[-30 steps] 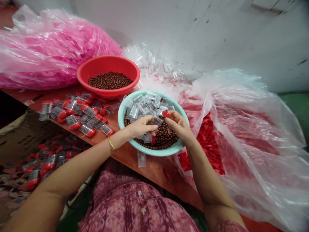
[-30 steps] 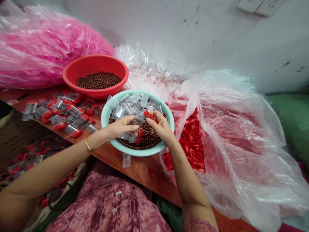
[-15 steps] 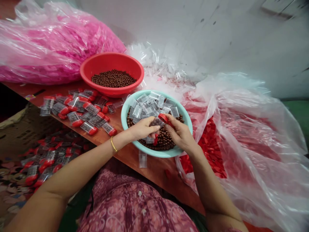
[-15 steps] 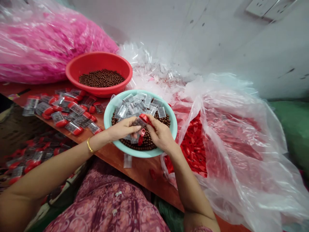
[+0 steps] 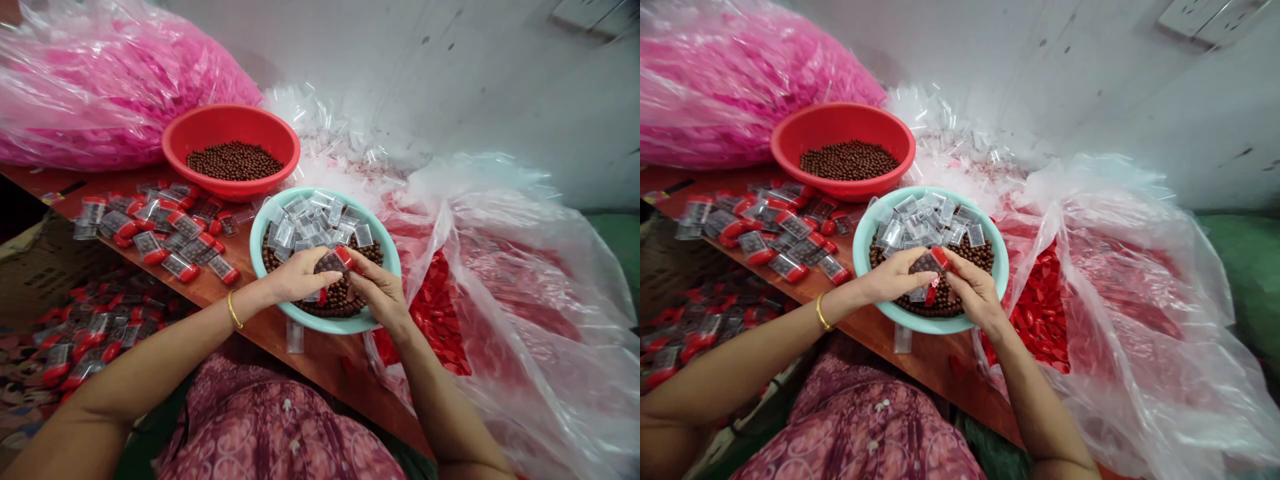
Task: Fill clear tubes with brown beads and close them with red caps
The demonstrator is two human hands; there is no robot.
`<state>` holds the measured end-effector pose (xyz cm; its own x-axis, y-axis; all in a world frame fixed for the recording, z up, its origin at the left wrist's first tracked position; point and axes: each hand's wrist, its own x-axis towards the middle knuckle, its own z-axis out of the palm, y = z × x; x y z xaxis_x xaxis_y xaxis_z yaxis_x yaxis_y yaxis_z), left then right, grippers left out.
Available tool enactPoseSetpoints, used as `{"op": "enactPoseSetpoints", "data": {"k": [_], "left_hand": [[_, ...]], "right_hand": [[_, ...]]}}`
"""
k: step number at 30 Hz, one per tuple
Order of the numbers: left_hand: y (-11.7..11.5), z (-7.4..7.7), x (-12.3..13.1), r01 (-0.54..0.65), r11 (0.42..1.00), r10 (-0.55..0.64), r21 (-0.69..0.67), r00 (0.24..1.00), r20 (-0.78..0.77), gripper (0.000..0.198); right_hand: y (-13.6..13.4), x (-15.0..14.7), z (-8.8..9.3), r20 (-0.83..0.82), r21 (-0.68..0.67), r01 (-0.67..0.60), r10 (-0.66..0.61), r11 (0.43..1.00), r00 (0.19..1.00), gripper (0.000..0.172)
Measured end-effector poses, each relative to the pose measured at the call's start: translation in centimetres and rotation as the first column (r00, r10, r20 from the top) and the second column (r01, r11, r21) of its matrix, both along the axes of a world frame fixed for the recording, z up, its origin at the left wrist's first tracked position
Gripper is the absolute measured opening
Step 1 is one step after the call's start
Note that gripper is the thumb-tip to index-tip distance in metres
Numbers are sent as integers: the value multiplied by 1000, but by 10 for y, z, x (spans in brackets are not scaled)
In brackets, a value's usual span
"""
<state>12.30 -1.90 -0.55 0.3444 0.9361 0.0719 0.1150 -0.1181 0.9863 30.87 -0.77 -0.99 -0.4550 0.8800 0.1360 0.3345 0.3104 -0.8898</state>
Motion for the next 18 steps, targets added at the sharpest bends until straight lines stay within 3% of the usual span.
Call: {"op": "enactPoseSetpoints", "data": {"k": [2,5,8,11,14,16,18], "left_hand": [[1,0,0,-17,1000,17,-8,1000,-13,16],[3,-4,1,-112,994,112,2,992,-66,14],[4,-8,1,-152,988,153,25,986,-67,15],[3,-8,0,-137,990,138,26,988,-64,16],[2,-5,-1,-137,990,138,16,988,-77,16],[1,-4,-1,-124,992,124,5,990,-69,14],[1,-3,0,-101,995,100,-5,994,-44,13]], "right_hand": [[2,-2,-3,-1,34,35,-35,999,999,39],[10,-5,-9,95,248,108,-135,963,986,37],[17,-4,-11,304,449,180,-339,875,891,38],[19,-1,-6,347,503,214,-423,837,837,38],[17,0,4,185,318,249,-318,915,930,33],[16,-3,10,14,63,235,-236,970,972,29],[15,-8,15,-122,-179,168,-192,969,974,30]]}}
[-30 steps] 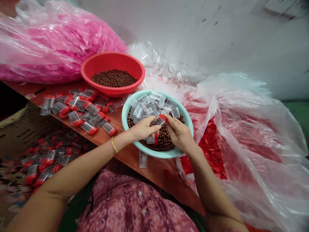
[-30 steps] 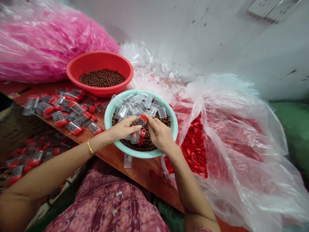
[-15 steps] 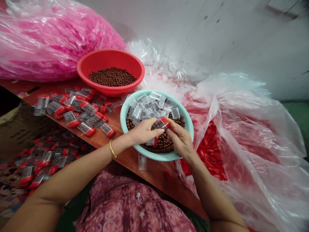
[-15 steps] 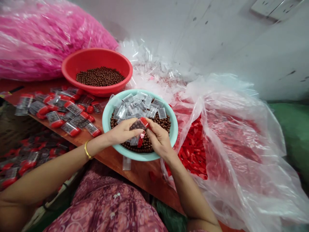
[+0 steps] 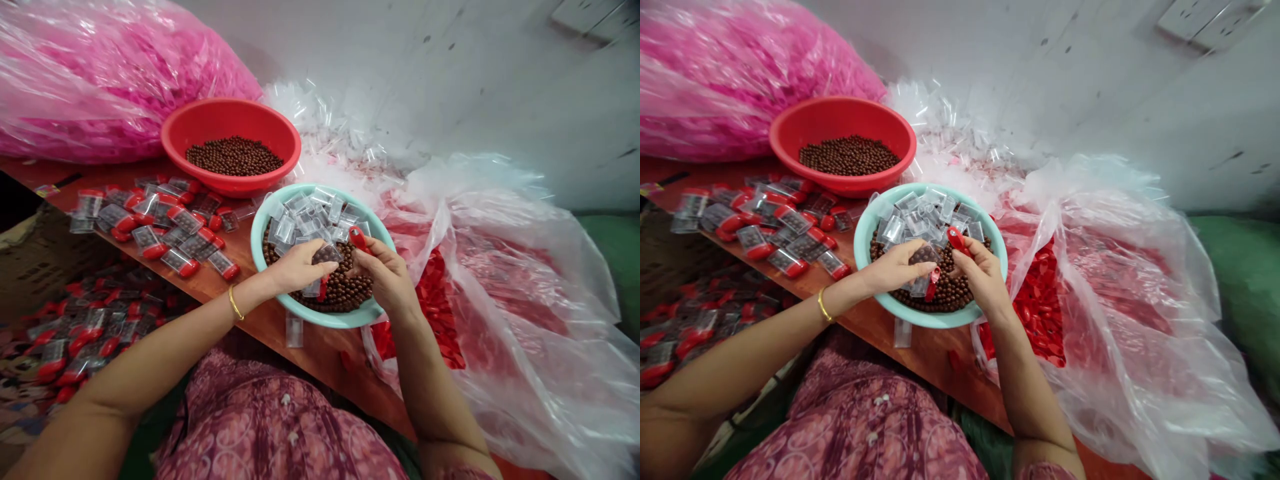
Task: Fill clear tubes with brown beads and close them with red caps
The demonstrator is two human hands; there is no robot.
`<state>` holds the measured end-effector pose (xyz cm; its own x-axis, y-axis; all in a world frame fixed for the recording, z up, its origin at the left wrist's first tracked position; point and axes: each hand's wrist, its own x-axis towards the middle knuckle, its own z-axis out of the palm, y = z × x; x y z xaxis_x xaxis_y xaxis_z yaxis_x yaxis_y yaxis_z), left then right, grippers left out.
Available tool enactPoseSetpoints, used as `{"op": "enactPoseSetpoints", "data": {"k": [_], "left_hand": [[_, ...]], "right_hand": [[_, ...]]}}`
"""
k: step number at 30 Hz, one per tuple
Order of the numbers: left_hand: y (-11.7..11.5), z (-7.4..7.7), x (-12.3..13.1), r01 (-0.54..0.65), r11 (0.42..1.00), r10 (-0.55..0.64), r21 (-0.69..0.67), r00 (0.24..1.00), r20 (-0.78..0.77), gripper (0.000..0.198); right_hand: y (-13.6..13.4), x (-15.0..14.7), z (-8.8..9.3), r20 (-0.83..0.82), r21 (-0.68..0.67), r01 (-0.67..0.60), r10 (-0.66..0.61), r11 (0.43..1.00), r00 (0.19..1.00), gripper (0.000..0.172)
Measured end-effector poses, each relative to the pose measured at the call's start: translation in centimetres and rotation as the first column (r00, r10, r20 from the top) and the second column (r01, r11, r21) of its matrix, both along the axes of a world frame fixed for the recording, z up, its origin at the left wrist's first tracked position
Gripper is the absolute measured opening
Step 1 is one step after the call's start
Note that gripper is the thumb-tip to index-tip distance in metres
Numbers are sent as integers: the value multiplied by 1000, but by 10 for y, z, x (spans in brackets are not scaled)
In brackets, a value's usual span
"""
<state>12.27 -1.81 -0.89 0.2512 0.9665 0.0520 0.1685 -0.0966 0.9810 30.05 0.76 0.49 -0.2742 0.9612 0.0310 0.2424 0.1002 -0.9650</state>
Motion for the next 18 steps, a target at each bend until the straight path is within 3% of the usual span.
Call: {"op": "enactPoseSetpoints", "data": {"k": [2,4,7,13,18], "left_hand": [[0,0,0,33,999,-32,-10,999,34,13],[0,0,-1,75,997,-73,-29,995,67,12],[2,0,-2,124,990,-117,-67,988,103,11],[3,1,-3,163,979,-148,-124,981,127,10],[2,2,-1,25,994,-16,-107,997,81,11]], "right_hand": [[1,-5,2,-109,-128,-62,48,990,993,35],[4,-10,2,-163,-173,-111,82,979,983,40],[9,-11,-1,-173,-170,-149,119,974,978,46],[17,-2,-7,-120,-139,-281,266,950,957,40],[16,4,-12,-51,-92,-136,132,986,990,45]]}}
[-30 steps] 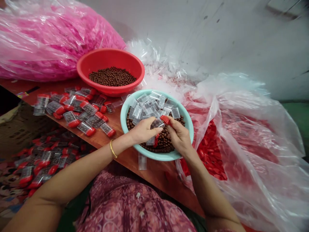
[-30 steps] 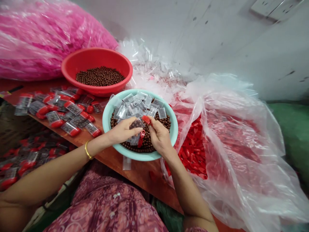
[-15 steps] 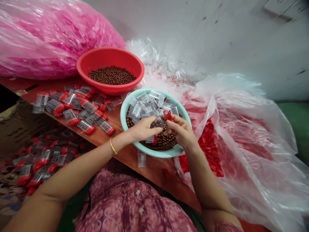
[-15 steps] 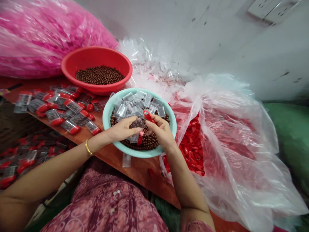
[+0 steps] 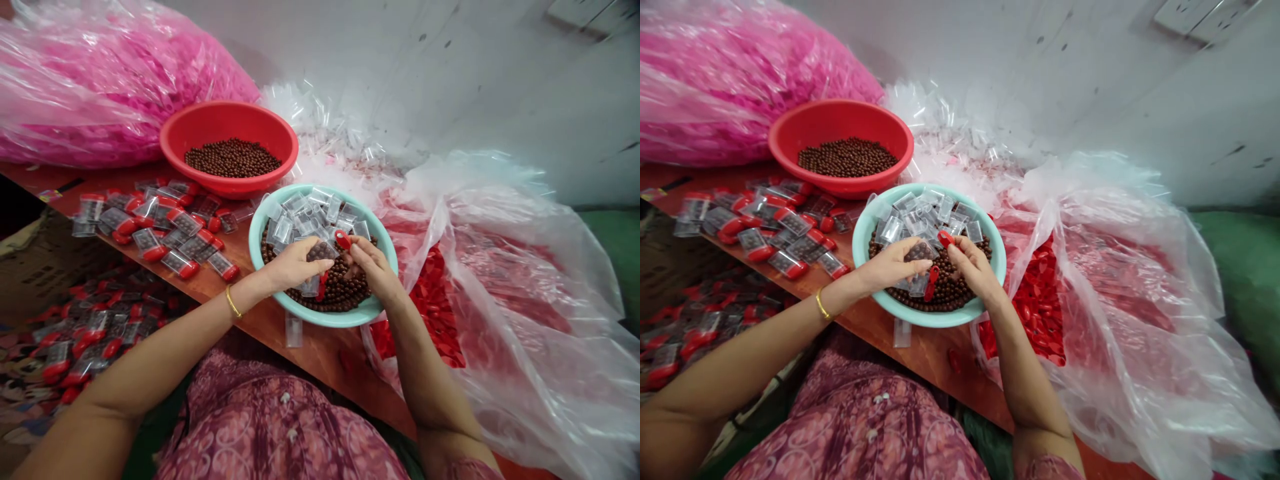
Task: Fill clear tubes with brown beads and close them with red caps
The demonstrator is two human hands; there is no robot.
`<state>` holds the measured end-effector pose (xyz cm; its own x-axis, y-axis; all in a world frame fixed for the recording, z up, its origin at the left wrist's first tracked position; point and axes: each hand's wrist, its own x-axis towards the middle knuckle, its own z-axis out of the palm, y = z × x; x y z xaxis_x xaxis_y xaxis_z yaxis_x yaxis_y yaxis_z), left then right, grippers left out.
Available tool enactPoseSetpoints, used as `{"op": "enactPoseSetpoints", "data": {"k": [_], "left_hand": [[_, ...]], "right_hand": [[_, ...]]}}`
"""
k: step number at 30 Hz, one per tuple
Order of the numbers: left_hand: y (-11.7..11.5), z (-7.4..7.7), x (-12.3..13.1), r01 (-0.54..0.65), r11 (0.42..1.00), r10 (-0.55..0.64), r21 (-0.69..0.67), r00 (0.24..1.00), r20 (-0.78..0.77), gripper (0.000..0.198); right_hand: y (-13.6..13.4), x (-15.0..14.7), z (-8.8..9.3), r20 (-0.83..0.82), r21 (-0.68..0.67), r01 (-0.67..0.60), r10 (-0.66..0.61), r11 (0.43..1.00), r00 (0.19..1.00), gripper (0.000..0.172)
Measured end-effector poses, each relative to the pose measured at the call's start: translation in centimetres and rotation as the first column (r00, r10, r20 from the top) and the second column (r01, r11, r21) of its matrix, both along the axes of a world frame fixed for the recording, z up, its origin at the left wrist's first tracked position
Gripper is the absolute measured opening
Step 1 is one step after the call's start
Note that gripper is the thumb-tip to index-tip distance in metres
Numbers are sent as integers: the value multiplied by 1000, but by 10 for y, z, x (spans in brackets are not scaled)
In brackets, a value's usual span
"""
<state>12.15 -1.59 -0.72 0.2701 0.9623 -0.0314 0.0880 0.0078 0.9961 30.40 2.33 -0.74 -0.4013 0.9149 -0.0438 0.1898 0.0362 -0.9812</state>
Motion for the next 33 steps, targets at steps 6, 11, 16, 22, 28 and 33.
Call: {"op": "enactPoseSetpoints", "data": {"k": [6,11,16,22,28,33], "left_hand": [[-1,-1,1,-24,997,31,72,994,-108,11],[-1,-2,2,-23,993,38,117,991,-128,11],[-2,-6,2,-35,986,64,161,981,-181,18],[-2,-5,1,-42,984,81,170,969,-232,14],[-5,5,4,91,978,-27,188,949,-315,22],[-7,12,10,243,943,-110,228,872,-477,16]], "right_hand": [[-18,-5,-11,82,238,80,-102,968,991,44],[-25,-5,-6,187,405,-34,-46,913,981,41],[-24,3,-4,371,579,-211,-25,788,928,41],[-25,1,-10,392,624,-302,45,721,919,46],[-25,14,7,378,616,-287,45,734,925,37],[-15,-11,9,69,455,209,-268,866,961,52]]}}
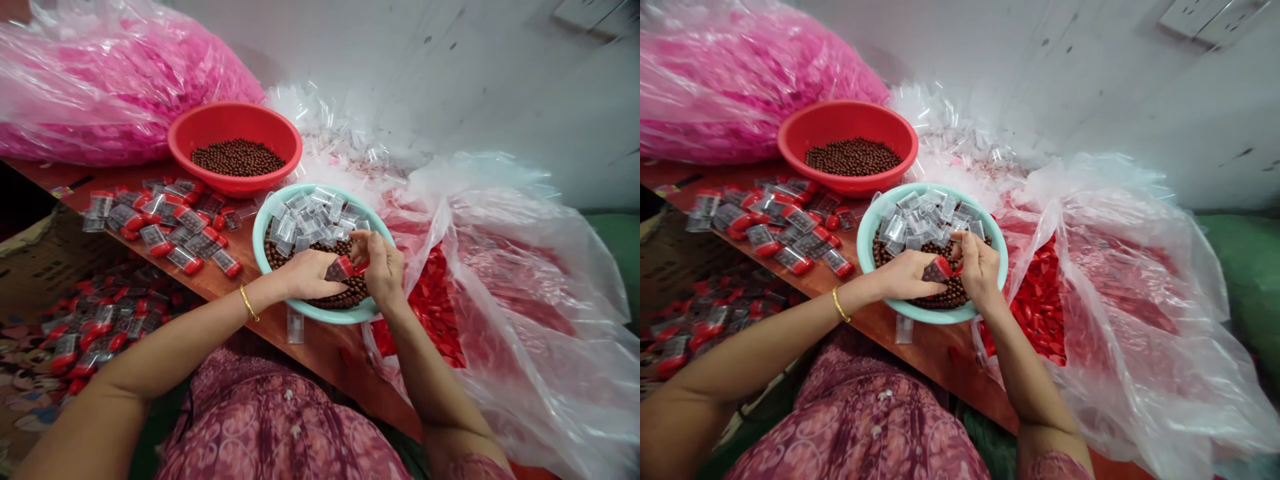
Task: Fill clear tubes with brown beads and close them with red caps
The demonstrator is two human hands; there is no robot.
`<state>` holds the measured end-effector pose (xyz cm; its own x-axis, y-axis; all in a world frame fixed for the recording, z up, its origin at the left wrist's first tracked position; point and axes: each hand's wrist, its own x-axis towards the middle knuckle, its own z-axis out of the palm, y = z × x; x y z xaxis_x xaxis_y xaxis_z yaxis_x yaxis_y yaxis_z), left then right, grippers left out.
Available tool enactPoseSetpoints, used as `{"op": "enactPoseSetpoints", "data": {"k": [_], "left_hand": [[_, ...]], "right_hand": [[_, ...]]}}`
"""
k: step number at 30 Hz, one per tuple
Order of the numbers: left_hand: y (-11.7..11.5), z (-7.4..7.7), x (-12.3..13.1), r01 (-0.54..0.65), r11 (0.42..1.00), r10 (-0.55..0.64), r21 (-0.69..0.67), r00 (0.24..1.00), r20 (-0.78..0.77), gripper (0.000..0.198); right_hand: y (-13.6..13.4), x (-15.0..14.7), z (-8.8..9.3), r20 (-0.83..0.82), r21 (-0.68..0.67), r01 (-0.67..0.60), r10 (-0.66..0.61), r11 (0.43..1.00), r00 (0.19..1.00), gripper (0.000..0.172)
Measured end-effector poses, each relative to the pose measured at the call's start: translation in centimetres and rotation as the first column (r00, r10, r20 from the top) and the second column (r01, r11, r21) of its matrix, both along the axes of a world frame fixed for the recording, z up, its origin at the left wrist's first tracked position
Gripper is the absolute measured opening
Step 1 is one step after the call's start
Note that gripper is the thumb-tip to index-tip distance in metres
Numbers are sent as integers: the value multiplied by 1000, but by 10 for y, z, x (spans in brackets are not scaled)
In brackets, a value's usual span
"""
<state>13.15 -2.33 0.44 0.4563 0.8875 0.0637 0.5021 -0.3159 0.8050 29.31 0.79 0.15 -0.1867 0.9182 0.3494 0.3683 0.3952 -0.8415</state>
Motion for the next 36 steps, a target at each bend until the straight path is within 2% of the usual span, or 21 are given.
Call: {"op": "enactPoseSetpoints", "data": {"k": [1,3,5,7,8,10,13,15,17,19,20,22,24,26,27,29,30,31,33,35,36], "left_hand": [[-1,1,0,6,1000,-6,2,999,-38,15],[-2,2,0,22,1000,-22,0,996,-83,15],[-3,3,-1,23,1000,-24,-2,993,-115,12],[-3,3,-1,21,1000,-19,10,986,-168,12],[-3,3,-1,19,1000,-14,23,979,-202,14],[-2,2,0,23,999,-9,47,961,-276,17],[-2,1,1,-2,997,28,73,931,-364,17],[-3,0,0,-13,996,45,86,925,-377,16],[-4,-1,-1,1,994,35,108,944,-328,16],[-4,-2,0,28,991,4,134,973,-232,12],[-4,-3,1,36,989,-9,146,984,-178,10],[-4,-3,2,29,985,-15,167,996,-83,11],[-8,-2,1,-30,986,27,166,999,22,15],[-16,2,-8,-151,979,131,136,981,144,23],[-23,5,-16,-227,967,202,115,960,194,27],[-43,8,-39,-399,913,371,89,900,230,32],[-56,8,-54,-494,865,469,88,859,206,32],[-71,7,-70,-594,799,577,94,801,161,33],[-103,-2,-104,-754,642,764,138,644,-34,29],[-136,-15,-137,-814,543,823,203,469,-321,20],[-151,-21,-151,-803,556,779,217,411,-474,19]], "right_hand": [[2,-8,-1,-76,-97,-17,9,995,997,58],[5,-22,0,-183,-269,-163,115,949,976,70],[6,-31,2,-212,-363,-317,254,876,944,76],[5,-34,5,-165,-398,-403,368,824,915,78],[4,-34,7,-115,-391,-420,410,819,905,79],[5,-33,9,20,-336,-421,453,842,891,83],[6,-31,9,158,-254,-385,431,887,889,89],[5,-31,9,43,-323,-404,439,856,897,89],[2,-32,10,-155,-434,-461,439,775,885,86],[-2,-33,13,-370,-502,-524,376,688,849,85],[-3,-34,13,-461,-505,-548,328,667,824,86],[-3,-33,13,-605,-466,-571,228,676,763,85],[2,-28,11,-644,-423,-533,171,732,746,84],[9,-17,6,-548,-415,-444,172,794,819,77],[13,-10,3,-450,-407,-393,194,825,872,70],[18,6,-2,-157,-335,-330,293,882,943,49],[19,13,-4,26,-273,-346,366,898,930,38],[20,18,-5,215,-211,-394,436,895,874,29],[19,22,-5,550,-149,-536,520,831,654,26],[18,19,-4,760,-155,-630,499,761,416,31],[18,15,-3,821,-161,-649,467,743,330,32]]}}
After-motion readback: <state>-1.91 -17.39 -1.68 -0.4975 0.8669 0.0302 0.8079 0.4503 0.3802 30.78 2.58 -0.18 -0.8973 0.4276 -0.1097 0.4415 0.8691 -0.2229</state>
